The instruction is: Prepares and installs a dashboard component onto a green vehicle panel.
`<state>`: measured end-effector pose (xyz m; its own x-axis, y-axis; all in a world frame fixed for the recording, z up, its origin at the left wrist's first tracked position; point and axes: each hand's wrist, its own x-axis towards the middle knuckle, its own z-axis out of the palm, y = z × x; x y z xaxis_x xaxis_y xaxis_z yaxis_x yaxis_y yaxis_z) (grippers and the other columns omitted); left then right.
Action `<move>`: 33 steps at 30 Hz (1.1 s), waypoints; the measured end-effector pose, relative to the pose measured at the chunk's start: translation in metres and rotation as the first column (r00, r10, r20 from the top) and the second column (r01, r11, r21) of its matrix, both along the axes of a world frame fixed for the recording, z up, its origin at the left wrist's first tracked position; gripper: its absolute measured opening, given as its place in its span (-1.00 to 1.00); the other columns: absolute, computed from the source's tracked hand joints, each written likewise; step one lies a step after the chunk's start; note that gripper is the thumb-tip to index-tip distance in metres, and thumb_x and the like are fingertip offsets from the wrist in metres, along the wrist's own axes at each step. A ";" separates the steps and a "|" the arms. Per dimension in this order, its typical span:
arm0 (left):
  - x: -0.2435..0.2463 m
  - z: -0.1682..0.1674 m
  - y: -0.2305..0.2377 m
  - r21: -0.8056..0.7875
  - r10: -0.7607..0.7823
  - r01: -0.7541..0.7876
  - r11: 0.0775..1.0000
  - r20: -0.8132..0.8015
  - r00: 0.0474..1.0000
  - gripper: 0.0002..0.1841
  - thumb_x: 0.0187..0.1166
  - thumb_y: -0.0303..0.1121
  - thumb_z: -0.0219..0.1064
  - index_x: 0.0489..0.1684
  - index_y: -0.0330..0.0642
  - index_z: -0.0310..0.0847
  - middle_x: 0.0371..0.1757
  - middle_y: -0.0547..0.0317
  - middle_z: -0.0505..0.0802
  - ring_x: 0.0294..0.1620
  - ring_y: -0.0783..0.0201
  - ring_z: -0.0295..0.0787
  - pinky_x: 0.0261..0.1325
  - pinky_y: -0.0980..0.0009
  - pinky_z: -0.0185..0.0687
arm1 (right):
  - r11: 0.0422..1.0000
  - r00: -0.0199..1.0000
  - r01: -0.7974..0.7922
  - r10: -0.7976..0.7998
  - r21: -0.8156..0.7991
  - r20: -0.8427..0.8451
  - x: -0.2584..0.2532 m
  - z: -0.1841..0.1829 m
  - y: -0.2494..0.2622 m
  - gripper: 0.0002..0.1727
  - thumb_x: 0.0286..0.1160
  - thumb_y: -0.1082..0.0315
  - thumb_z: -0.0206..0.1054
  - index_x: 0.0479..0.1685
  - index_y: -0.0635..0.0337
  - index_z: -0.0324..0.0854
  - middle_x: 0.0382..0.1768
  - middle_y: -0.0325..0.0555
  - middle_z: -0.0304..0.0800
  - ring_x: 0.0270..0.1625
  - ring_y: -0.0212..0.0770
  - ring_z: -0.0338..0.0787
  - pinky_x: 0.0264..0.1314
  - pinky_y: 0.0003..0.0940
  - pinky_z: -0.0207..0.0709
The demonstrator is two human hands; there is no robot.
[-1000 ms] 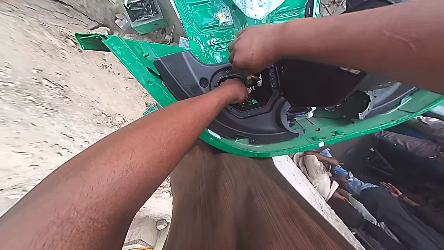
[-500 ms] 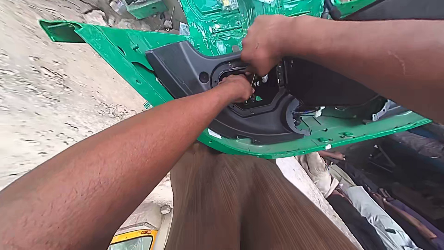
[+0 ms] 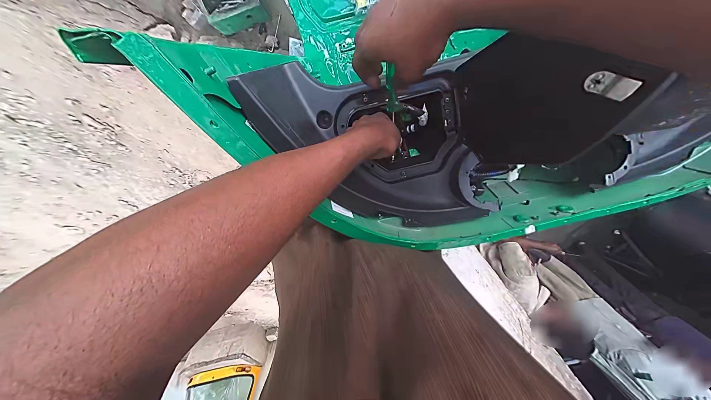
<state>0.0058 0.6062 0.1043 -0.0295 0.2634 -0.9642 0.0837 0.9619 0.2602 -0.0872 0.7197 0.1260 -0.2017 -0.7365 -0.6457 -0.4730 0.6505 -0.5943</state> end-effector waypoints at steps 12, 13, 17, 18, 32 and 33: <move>0.001 -0.001 -0.002 -0.020 0.025 -0.025 0.999 -0.008 1.000 -0.52 0.64 0.06 0.27 0.01 -0.25 0.77 0.22 -0.26 0.79 0.35 -0.23 0.68 0.25 -0.38 0.51 | 0.754 0.717 0.640 -0.655 0.147 0.239 0.021 -0.007 0.037 -0.55 0.77 -0.08 0.19 -0.13 0.14 0.70 -0.51 -0.17 0.75 -0.65 -0.30 0.69 -0.58 -0.37 0.64; 0.002 0.001 -0.002 -0.024 0.030 -0.030 0.999 -0.004 1.000 -0.51 0.63 0.06 0.27 0.01 -0.27 0.76 0.22 -0.26 0.78 0.35 -0.23 0.68 0.25 -0.38 0.51 | 0.770 0.746 0.625 -0.638 0.129 0.192 0.027 -0.007 0.034 -0.49 0.79 -0.15 0.12 -0.19 0.13 0.67 -0.55 -0.18 0.72 -0.67 -0.28 0.68 -0.62 -0.32 0.61; 0.000 0.002 0.000 -0.019 0.038 -0.039 0.999 -0.008 0.999 -0.46 0.66 0.12 0.26 0.07 -0.27 0.73 0.24 -0.27 0.77 0.37 -0.24 0.67 0.28 -0.38 0.50 | 0.845 0.845 0.534 -0.532 0.037 -0.049 0.033 -0.015 0.021 -0.38 0.87 -0.12 -0.16 -0.56 0.09 0.39 -0.53 -0.12 0.40 -0.43 -0.06 0.53 -0.39 0.02 0.32; 0.000 0.002 -0.002 -0.017 0.031 -0.031 0.999 -0.011 0.999 -0.49 0.65 0.10 0.26 0.08 -0.23 0.75 0.24 -0.25 0.78 0.37 -0.23 0.67 0.28 -0.38 0.50 | 0.860 0.862 0.504 -0.496 0.080 -0.103 0.031 -0.012 0.016 -0.35 0.87 -0.13 -0.22 -0.57 0.11 0.39 -0.50 -0.05 0.44 -0.37 0.03 0.59 -0.37 0.11 0.37; 0.004 -0.003 0.004 0.242 0.127 -0.127 0.962 0.014 0.992 -0.65 0.72 -0.33 0.28 0.33 -0.39 0.64 0.22 -0.21 0.80 0.21 0.00 0.74 0.36 -0.05 0.56 | -0.052 -0.037 0.998 -0.900 -0.024 0.434 0.074 0.017 0.018 -0.69 0.85 0.36 0.09 0.14 0.42 0.67 -0.23 0.10 0.76 -0.32 -0.13 0.71 -0.25 -0.24 0.59; -0.003 0.024 0.001 0.101 0.127 -0.125 0.987 -0.013 0.992 -0.60 0.75 -0.33 0.19 0.48 -0.31 0.53 0.34 -0.12 0.75 0.26 0.09 0.70 0.41 0.04 0.54 | -0.308 -0.252 0.951 -0.767 0.007 0.590 0.082 0.011 0.007 -0.68 0.85 0.34 0.04 -0.13 0.37 0.64 -0.50 -0.04 0.61 -0.58 -0.23 0.56 -0.53 -0.33 0.47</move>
